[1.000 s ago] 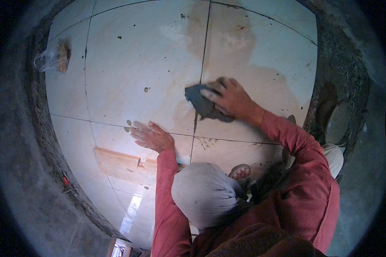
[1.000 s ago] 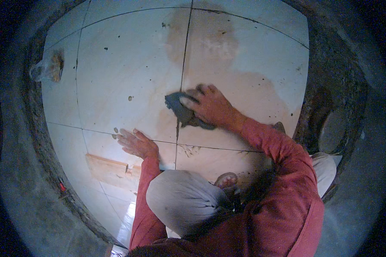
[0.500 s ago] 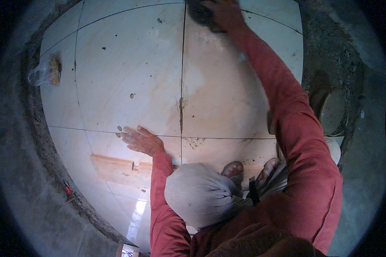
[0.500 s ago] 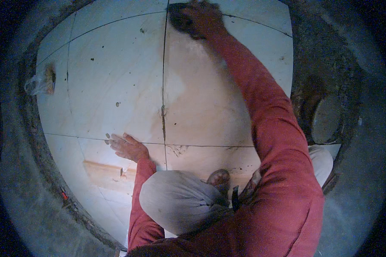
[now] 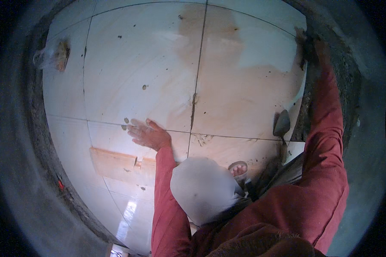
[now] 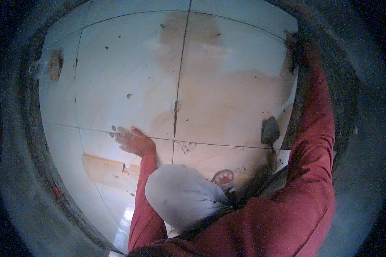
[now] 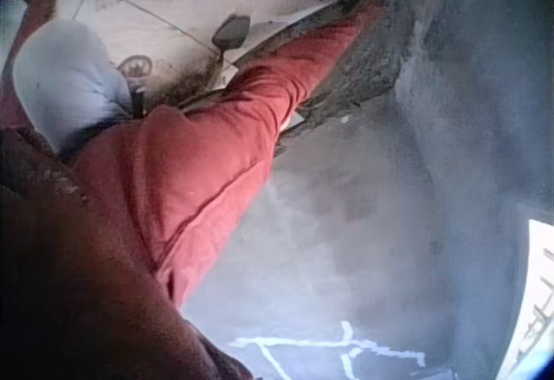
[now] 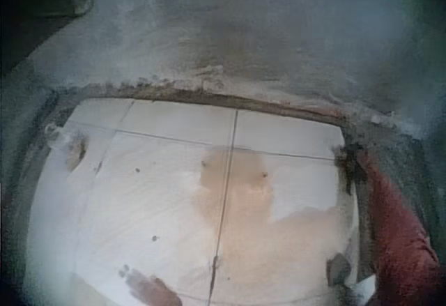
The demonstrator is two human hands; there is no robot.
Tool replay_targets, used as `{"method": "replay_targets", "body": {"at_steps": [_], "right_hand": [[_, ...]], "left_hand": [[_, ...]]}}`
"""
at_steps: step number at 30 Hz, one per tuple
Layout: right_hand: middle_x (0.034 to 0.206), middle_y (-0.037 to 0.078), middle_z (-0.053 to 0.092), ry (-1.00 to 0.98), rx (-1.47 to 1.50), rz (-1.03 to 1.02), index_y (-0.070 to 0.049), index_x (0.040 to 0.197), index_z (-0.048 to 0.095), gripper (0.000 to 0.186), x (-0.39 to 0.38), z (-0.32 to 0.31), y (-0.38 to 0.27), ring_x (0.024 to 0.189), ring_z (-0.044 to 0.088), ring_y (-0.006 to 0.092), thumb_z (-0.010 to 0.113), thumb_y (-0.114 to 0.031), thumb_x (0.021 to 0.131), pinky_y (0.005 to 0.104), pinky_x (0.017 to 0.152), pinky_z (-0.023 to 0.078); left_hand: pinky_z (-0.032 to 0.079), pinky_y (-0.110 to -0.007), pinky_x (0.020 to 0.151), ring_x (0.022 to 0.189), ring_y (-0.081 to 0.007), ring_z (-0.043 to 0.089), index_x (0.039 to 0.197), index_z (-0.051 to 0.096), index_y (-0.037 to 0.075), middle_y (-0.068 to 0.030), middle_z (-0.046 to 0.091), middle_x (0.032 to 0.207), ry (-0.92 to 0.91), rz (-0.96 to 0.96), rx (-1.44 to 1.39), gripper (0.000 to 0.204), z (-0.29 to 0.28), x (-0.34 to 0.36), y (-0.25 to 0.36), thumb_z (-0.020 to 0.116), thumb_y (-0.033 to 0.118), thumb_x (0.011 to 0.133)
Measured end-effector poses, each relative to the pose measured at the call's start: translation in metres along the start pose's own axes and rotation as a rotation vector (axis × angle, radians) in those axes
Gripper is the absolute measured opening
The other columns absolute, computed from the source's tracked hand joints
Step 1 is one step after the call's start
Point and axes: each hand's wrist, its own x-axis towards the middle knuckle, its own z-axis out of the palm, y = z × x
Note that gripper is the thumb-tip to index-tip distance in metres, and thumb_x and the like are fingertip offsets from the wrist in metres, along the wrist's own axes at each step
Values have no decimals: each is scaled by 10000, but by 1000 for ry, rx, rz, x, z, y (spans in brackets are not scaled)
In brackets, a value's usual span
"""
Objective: The person installs floor tiles by applying mortar with a trowel, positioning tiles on a wooden guide, and wiping excess mortar from the joints with a cloth.
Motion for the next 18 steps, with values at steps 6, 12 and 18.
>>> {"method": "replay_targets", "body": {"at_steps": [6, 12, 18], "right_hand": [[1419, 179, 600, -148, 811, -598, -97, 1396, 612, 570, 50, -10, -270, 1305, 563, 346, 688, -423, 936, 461, 1088, 427], [1349, 238, 566, 94, 405, -537, -43, 1323, 601, 601, -60, 1, -488, 1233, 543, 473, 669, -458, 893, 538, 1052, 444], [1345, 208, 629, -19, 162, -798, -138, 1374, 631, 540, -284, 1, -448, 1213, 599, 387, 654, -460, 942, 531, 1019, 478]], "left_hand": [[64, -594, 1257, 1581, -428, 58, 1638, 190, 44, -232, 95, 1711, -14, 1, -49, 674, -11, -1, -5, 268, 460, 1113], [64, -597, 1258, 1579, -431, 64, 1640, 201, 56, -194, 108, 1718, -18, 16, -90, 659, -9, 0, -8, 253, 451, 1116], [75, -595, 1259, 1579, -420, 90, 1639, 225, 98, -173, 129, 1717, -30, -15, -140, 636, -13, 1, 7, 242, 455, 1113]]}}
